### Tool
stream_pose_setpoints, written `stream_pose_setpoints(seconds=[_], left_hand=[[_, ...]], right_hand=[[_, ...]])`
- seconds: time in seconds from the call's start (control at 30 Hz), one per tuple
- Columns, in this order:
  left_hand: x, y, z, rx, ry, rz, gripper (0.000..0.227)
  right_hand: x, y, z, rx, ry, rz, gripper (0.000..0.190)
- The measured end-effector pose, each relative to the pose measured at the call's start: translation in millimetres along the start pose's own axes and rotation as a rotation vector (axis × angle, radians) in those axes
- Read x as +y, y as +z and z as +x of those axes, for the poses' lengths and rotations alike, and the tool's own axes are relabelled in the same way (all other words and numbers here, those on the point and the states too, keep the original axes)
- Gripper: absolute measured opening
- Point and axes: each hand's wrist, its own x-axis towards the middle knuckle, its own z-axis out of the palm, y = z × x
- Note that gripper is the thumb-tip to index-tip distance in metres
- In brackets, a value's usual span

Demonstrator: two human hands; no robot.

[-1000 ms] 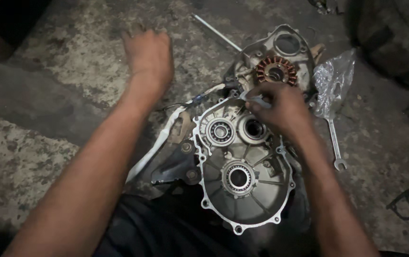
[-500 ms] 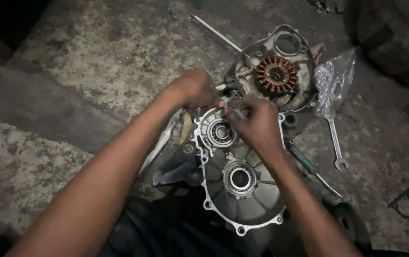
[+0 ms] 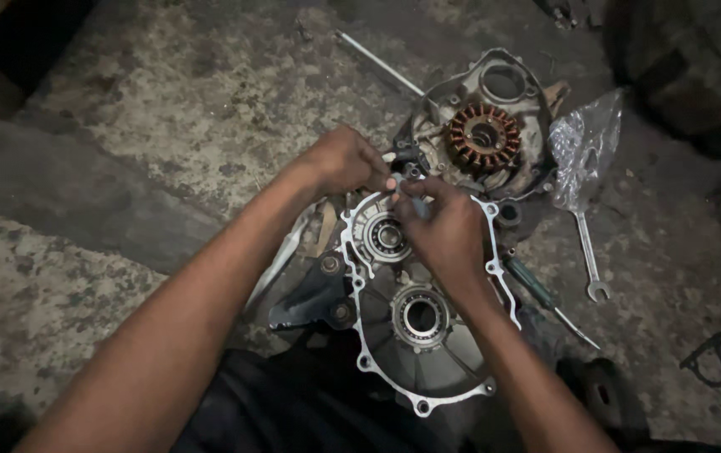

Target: The person manipulates internal gears and bearings within a motorcycle engine casing, using a wrench to secure a metal plate and their hands to position components.

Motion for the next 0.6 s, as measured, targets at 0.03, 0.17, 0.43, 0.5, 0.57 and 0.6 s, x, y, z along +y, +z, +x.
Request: stream_pose_setpoints(seconds=[0.03,0.17,0.43,0.5,0.57,0.6], left_hand=[[2,-2,-1,-0.005,-0.013,0.014,0.022],[5,-3,-3,-0.038,-0.178,-0.066,0.02],[-7,4,4,-0.001,-0.113,-0.153,0.021],[-3,-3,2,-0.004,-0.104,-0.053,0.02],[0,0,-1,0.005,-0.086,-0.033,0.019],[0,1,-4,0.019,-0.071,-0.059,0.018]], right_hand=[[-2,0,0,0.0,0.003,0.015,0.028],[0,-3,-4,-0.035,-0.107,0.029,0.025],[0,-1,3,0.074,-0.236,0.019,0.023],[-3,-4,3,-0.07,0.065,-0.067,0.026],[0,-9,5,-0.122,0.089,-0.001,0.026],[2,-10,8,-0.101,-0.041,0.113,0.025]])
